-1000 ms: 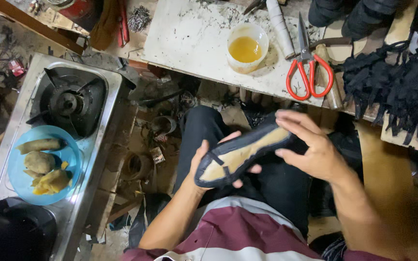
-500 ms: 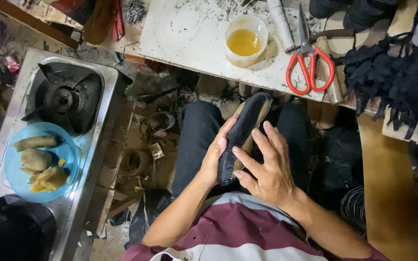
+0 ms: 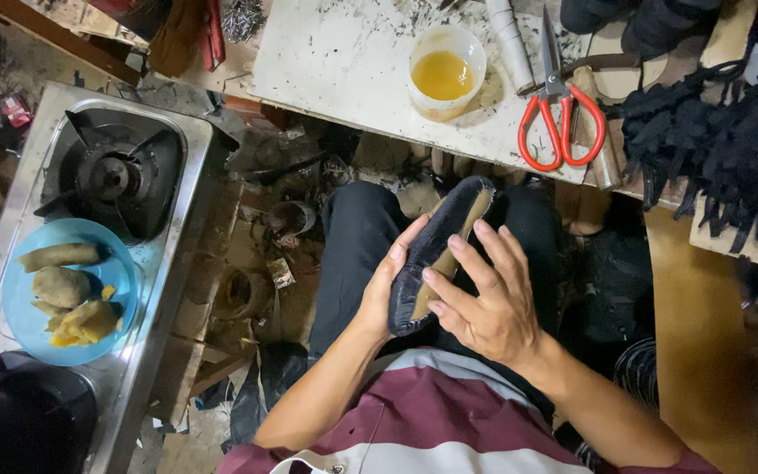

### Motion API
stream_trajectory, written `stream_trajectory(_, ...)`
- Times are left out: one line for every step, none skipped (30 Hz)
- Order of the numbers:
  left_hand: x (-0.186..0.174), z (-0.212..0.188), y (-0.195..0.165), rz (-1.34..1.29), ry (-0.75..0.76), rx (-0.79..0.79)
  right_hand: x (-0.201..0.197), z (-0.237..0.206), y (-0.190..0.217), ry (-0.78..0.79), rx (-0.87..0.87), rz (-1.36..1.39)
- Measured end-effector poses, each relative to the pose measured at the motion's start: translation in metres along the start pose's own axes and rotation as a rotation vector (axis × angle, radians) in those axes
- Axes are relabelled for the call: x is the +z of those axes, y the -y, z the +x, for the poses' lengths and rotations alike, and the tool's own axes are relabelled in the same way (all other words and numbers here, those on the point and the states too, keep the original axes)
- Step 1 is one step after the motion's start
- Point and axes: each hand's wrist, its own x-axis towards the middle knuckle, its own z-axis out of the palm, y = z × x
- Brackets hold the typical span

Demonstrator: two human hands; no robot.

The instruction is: The person repeatedly assembles black slip-on shoes on wooden lasts by hand. They wrap a black strap around the vamp, press the upper onto the last, and place each completed shoe on a nearby shelf. The cycle repeats for multiple shoes.

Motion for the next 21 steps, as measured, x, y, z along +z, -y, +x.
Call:
stream_trajectory(0.0, -0.001, -0.002, -0.015, 0.009, 0.001, -0.002, 0.001, 0.0, 0.005, -0.007, -0.005)
stream_trajectory(-0.001, -0.002, -0.003, -0.053, 0.012, -0.016, -0.005, 0.001, -0.001, 0.012, -0.013, -0.01)
stream_trajectory(-0.001, -0.004, -0.004, -0.092, 0.012, -0.035, -0.009, 0.002, -0.002, 0.023, -0.015, 0.011)
stream_trajectory(-0.001, -0.006, -0.005, -0.129, 0.012, -0.053, -0.013, 0.004, -0.006, 0.033, -0.017, 0.033)
stream_trajectory(-0.003, -0.008, -0.009, -0.172, 0.036, -0.101, -0.018, 0.006, -0.011, 0.041, -0.02, 0.053)
stream_trajectory(-0.005, -0.01, -0.014, -0.214, 0.06, -0.149, -0.023, 0.008, -0.017, 0.052, -0.021, 0.089)
stream_trajectory(-0.007, -0.012, -0.019, -0.259, 0.083, -0.199, -0.029, 0.009, -0.024, 0.064, -0.022, 0.125)
stream_trajectory(-0.01, -0.013, -0.025, -0.29, 0.118, -0.259, -0.033, 0.01, -0.031, 0.077, -0.025, 0.162)
stream_trajectory(-0.014, -0.014, -0.031, -0.32, 0.152, -0.317, -0.036, 0.01, -0.037, 0.153, -0.019, 0.129)
stream_trajectory(-0.017, -0.014, -0.036, -0.351, 0.184, -0.376, -0.037, 0.009, -0.041, 0.231, -0.011, 0.096)
stream_trajectory(-0.02, -0.014, -0.038, -0.398, 0.23, -0.415, -0.039, 0.006, -0.045, 0.308, 0.001, 0.06)
stream_trajectory(-0.023, -0.013, -0.039, -0.443, 0.279, -0.457, -0.04, 0.003, -0.047, 0.333, 0.006, 0.088)
stream_trajectory(-0.027, -0.012, -0.039, -0.486, 0.33, -0.498, -0.039, 0.0, -0.049, 0.354, 0.01, 0.115)
stream_trajectory(-0.031, -0.013, -0.037, -0.453, 0.355, -0.448, -0.037, -0.004, -0.05, 0.376, 0.014, 0.141)
stream_trajectory(-0.035, -0.014, -0.033, -0.421, 0.379, -0.397, -0.036, -0.008, -0.051, 0.303, 0.07, 0.244)
stream_trajectory(-0.04, -0.015, -0.029, -0.388, 0.4, -0.344, -0.035, -0.012, -0.05, 0.229, 0.125, 0.347)
stream_trajectory(-0.044, -0.015, -0.024, -0.45, 0.433, -0.252, -0.033, -0.016, -0.048, 0.153, 0.18, 0.451)
stream_trajectory(-0.048, -0.013, -0.017, -0.511, 0.465, -0.159, -0.03, -0.021, -0.043, 0.121, 0.312, 0.462)
stream_trajectory(-0.051, -0.013, -0.011, -0.349, 0.4, -0.069, -0.024, -0.025, -0.035, 0.087, 0.443, 0.472)
stream_trajectory(-0.053, -0.014, -0.005, -0.182, 0.325, 0.008, -0.018, -0.028, -0.026, 0.05, 0.574, 0.477)
stream_trajectory(-0.051, -0.011, 0.005, 0.2, 0.151, 0.088, -0.012, -0.03, -0.017, 0.027, 0.651, 0.446)
